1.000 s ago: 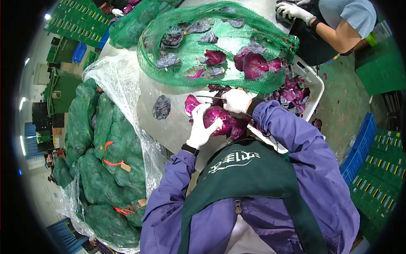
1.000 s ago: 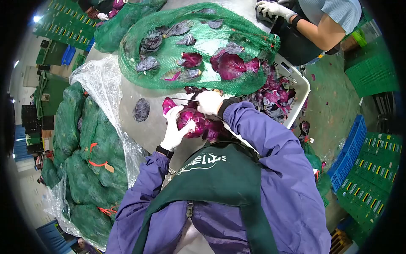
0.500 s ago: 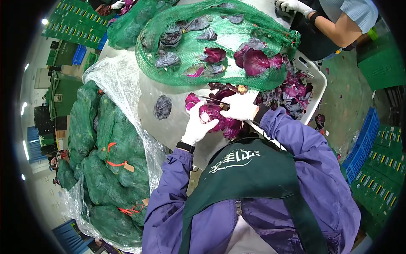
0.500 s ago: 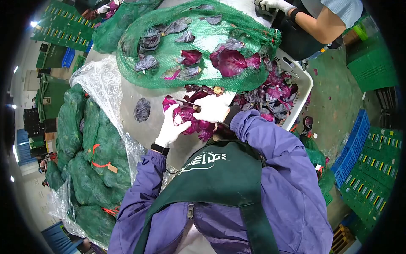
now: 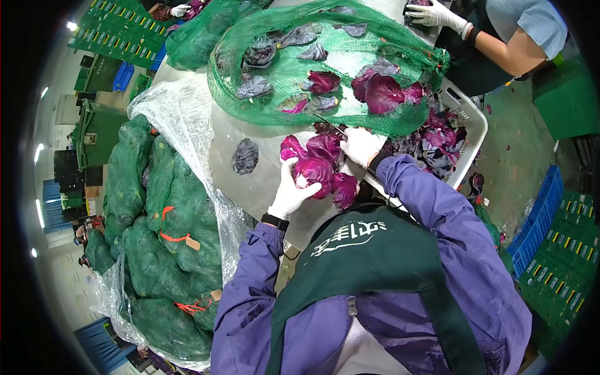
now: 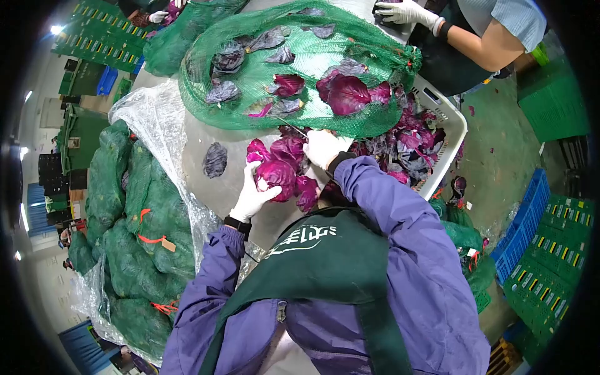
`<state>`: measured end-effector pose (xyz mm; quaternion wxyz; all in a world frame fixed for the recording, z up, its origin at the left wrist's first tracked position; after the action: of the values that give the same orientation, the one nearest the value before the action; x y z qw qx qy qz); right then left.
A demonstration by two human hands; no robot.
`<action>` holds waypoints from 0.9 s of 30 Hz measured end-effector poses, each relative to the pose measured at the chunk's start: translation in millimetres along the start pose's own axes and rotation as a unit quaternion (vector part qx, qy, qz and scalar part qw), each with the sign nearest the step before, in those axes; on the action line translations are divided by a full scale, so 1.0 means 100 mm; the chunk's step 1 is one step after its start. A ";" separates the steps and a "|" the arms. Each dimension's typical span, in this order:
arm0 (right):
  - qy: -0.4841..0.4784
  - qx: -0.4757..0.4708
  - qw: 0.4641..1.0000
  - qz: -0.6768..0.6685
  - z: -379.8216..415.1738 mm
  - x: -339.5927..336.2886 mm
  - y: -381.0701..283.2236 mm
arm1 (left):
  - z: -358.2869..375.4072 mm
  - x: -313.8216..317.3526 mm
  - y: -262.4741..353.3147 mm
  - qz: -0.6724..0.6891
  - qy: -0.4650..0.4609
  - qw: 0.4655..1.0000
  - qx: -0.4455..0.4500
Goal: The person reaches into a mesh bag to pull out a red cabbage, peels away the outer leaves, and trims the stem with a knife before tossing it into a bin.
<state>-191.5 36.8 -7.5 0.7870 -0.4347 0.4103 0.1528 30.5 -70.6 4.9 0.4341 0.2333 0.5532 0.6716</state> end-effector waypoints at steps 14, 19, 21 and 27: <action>0.059 -0.172 0.983 0.023 0.48 0.41 -0.20 | 0.14 0.22 0.26 -0.334 0.016 0.938 0.089; 0.014 -0.146 0.989 -0.023 0.47 0.32 -0.27 | 0.14 0.19 0.22 -0.327 0.021 0.941 0.082; 0.035 -0.151 0.987 -0.037 0.42 0.36 -0.25 | 0.14 0.19 0.26 -0.300 0.028 0.951 0.063; -0.037 -0.121 0.987 -0.096 0.20 0.54 -0.15 | 0.22 0.15 0.28 -0.331 0.019 0.940 0.085</action>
<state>-138.8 38.2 -35.4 0.7544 -0.5581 0.3155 0.1410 30.9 -47.0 35.2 0.5995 0.0604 0.6627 0.4448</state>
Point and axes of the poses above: each hand's wrist, its own z-axis away from the middle knuckle, its own x-axis out of the palm, y = z × x, the point moved 2 cm from there along -z, towards the middle knuckle, and after that the axes turned 3 degrees about z, right-handed, at the moved point
